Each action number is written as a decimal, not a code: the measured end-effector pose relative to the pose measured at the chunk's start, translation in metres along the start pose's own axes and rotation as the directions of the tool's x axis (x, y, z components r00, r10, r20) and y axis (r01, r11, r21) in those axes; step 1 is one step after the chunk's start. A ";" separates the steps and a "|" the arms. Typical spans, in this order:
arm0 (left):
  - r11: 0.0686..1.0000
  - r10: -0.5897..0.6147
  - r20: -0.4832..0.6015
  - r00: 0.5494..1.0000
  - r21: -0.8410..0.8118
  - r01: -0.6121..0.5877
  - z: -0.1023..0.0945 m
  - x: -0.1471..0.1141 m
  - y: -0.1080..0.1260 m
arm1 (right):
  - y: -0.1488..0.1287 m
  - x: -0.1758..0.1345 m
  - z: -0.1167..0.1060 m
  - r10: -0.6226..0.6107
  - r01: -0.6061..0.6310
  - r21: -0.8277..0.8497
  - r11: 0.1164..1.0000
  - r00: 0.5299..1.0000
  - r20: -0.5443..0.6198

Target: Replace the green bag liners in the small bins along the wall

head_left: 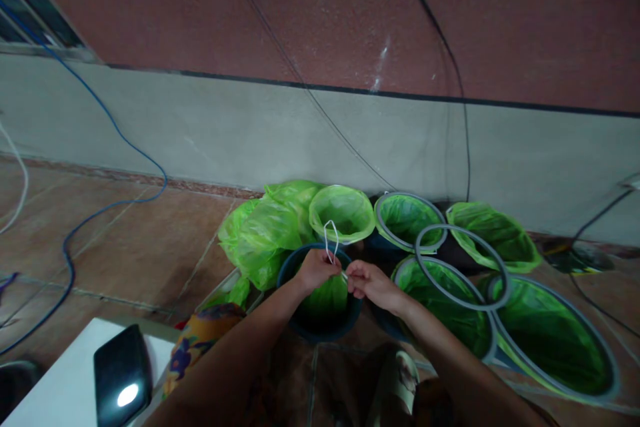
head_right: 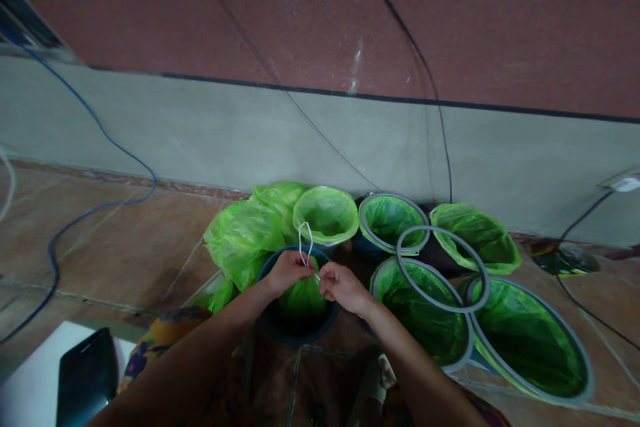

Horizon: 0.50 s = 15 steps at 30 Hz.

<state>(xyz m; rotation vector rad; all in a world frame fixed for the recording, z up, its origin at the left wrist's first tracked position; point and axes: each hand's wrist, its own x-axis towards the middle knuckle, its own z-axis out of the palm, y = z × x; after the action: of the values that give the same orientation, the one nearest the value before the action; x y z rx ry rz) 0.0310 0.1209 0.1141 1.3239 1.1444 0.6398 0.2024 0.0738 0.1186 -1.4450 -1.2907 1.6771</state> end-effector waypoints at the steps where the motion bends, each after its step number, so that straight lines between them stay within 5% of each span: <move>1: 0.996 0.029 -0.005 1.000 0.081 -0.028 -0.001 0.000 0.000 | 0.001 0.000 0.000 0.025 -0.024 -0.013 1.000 1.000 0.006; 6: 0.863 0.235 0.030 0.972 0.454 -0.223 0.000 -0.006 0.005 | -0.001 0.002 -0.002 0.055 -0.056 -0.049 0.997 0.998 -0.019; 15: 0.853 0.358 -0.049 0.932 0.424 -0.305 0.005 -0.006 -0.002 | -0.010 -0.003 -0.001 0.062 -0.068 -0.203 0.977 0.997 -0.035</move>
<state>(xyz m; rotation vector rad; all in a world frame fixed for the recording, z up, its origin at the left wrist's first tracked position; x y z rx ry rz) 0.0327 0.1127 0.1133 1.8946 1.2038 0.7695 0.2021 0.0757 0.1293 -1.6400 -1.4486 1.5965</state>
